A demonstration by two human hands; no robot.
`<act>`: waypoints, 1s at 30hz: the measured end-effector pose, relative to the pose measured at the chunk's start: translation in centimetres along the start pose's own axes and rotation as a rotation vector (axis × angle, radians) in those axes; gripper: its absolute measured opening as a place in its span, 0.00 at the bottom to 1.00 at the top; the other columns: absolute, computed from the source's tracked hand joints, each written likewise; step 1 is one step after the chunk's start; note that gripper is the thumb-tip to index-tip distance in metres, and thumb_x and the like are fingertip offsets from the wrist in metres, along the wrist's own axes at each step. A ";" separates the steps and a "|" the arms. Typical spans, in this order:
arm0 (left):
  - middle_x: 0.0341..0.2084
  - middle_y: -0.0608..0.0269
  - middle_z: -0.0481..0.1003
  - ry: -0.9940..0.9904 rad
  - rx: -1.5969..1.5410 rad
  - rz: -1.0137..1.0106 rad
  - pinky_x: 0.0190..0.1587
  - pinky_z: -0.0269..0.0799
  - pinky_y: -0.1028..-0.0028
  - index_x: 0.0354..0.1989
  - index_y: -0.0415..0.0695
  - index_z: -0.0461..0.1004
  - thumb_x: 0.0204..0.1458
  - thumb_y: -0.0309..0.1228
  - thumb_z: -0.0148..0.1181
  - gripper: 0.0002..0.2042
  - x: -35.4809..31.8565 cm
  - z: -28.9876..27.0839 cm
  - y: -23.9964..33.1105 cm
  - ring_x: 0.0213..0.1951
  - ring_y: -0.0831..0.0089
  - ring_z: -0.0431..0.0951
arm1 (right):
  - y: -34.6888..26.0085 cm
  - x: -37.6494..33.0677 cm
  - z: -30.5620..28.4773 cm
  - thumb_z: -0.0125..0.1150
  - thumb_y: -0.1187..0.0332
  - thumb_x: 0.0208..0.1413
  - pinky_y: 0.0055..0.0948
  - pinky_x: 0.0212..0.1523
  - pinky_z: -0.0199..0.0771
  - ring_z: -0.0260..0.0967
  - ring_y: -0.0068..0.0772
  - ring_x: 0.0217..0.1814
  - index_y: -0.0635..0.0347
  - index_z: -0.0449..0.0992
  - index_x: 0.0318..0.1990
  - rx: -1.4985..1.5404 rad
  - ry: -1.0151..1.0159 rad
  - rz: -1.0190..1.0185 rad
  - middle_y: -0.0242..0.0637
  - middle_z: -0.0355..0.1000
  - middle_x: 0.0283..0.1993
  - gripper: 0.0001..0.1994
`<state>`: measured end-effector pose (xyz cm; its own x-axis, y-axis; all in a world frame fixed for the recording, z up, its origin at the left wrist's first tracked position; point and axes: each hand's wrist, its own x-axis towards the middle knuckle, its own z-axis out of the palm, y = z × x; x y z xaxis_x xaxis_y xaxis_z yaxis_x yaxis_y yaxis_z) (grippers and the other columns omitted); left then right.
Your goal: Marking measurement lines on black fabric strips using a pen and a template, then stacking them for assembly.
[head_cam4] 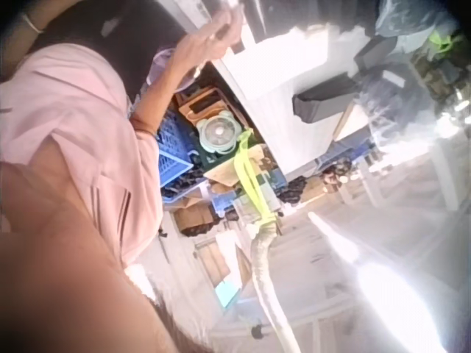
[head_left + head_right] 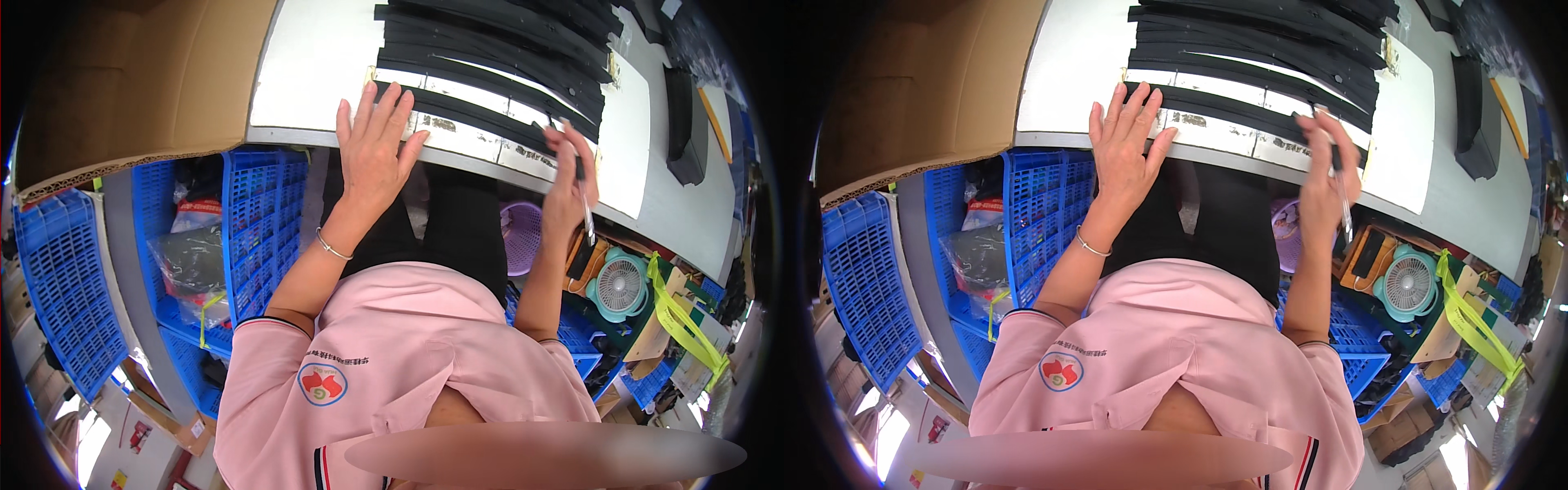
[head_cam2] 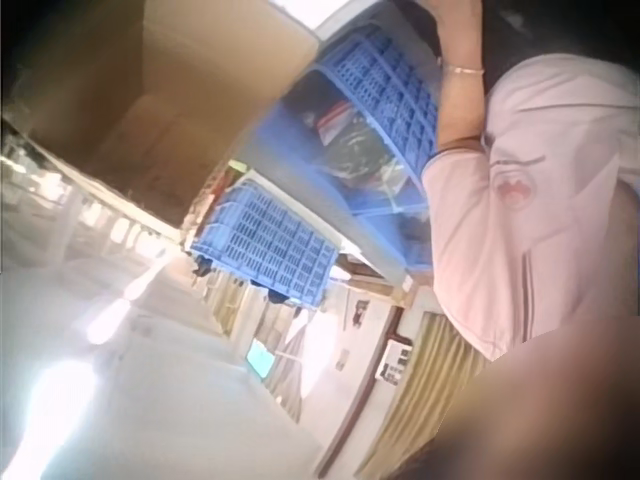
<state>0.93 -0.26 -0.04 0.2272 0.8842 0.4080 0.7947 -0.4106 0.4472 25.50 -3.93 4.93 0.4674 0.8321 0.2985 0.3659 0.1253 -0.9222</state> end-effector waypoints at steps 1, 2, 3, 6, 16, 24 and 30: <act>0.65 0.59 0.70 0.006 0.000 -0.006 0.73 0.43 0.47 0.64 0.46 0.73 0.59 0.39 0.65 0.25 0.0 0.1 -0.1 0.72 0.56 0.60 | -0.4 0.4 1.3 0.57 0.71 0.68 0.21 0.43 0.73 0.74 0.21 0.40 0.63 0.81 0.49 0.012 -0.079 0.018 0.37 0.82 0.44 0.09; 0.64 0.58 0.71 0.034 0.009 0.011 0.72 0.45 0.46 0.62 0.45 0.74 0.57 0.39 0.66 0.25 -0.1 0.2 -0.2 0.70 0.55 0.63 | -0.7 0.7 2.6 0.58 0.70 0.68 0.19 0.38 0.72 0.72 0.16 0.36 0.65 0.82 0.47 0.025 -0.159 0.036 0.36 0.82 0.42 0.09; 0.62 0.56 0.73 0.060 0.012 0.030 0.71 0.48 0.45 0.60 0.43 0.75 0.55 0.39 0.68 0.25 0.0 0.4 -0.2 0.68 0.54 0.65 | -1.4 1.1 4.1 0.58 0.70 0.68 0.19 0.38 0.72 0.72 0.16 0.36 0.65 0.82 0.47 0.019 -0.164 0.031 0.36 0.82 0.42 0.09; 0.62 0.57 0.73 0.053 -0.004 0.009 0.71 0.48 0.45 0.59 0.43 0.76 0.54 0.39 0.68 0.25 0.0 0.3 0.0 0.68 0.54 0.65 | -2.1 1.7 8.3 0.60 0.69 0.67 0.16 0.34 0.68 0.69 0.13 0.34 0.66 0.82 0.43 0.217 -0.308 0.104 0.33 0.80 0.36 0.09; 0.63 0.61 0.72 0.071 -0.054 -0.023 0.73 0.43 0.51 0.61 0.46 0.75 0.55 0.39 0.67 0.25 -0.2 0.2 -0.1 0.70 0.58 0.64 | -0.7 1.5 11.6 0.60 0.69 0.65 0.21 0.35 0.67 0.69 0.19 0.32 0.72 0.80 0.32 -0.039 -0.424 0.053 0.33 0.78 0.35 0.13; 0.63 0.61 0.72 0.068 -0.049 -0.020 0.73 0.42 0.51 0.60 0.45 0.76 0.55 0.40 0.67 0.25 -0.1 0.3 0.0 0.70 0.58 0.64 | -0.3 1.1 12.2 0.61 0.68 0.65 0.21 0.27 0.66 0.67 0.14 0.24 0.68 0.81 0.34 -0.069 -0.369 -0.085 0.31 0.76 0.27 0.11; 0.63 0.62 0.72 0.072 -0.034 -0.018 0.73 0.43 0.51 0.60 0.46 0.76 0.55 0.40 0.67 0.24 -0.2 0.4 -0.1 0.70 0.58 0.64 | 0.4 1.4 11.2 0.61 0.68 0.65 0.21 0.27 0.67 0.68 0.16 0.24 0.67 0.82 0.34 0.020 -0.438 0.037 0.32 0.77 0.27 0.11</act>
<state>1.05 -0.26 -0.49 0.1712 0.8735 0.4557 0.7782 -0.4035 0.4812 17.28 3.29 2.24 0.0925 0.9863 0.1367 0.3373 0.0981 -0.9363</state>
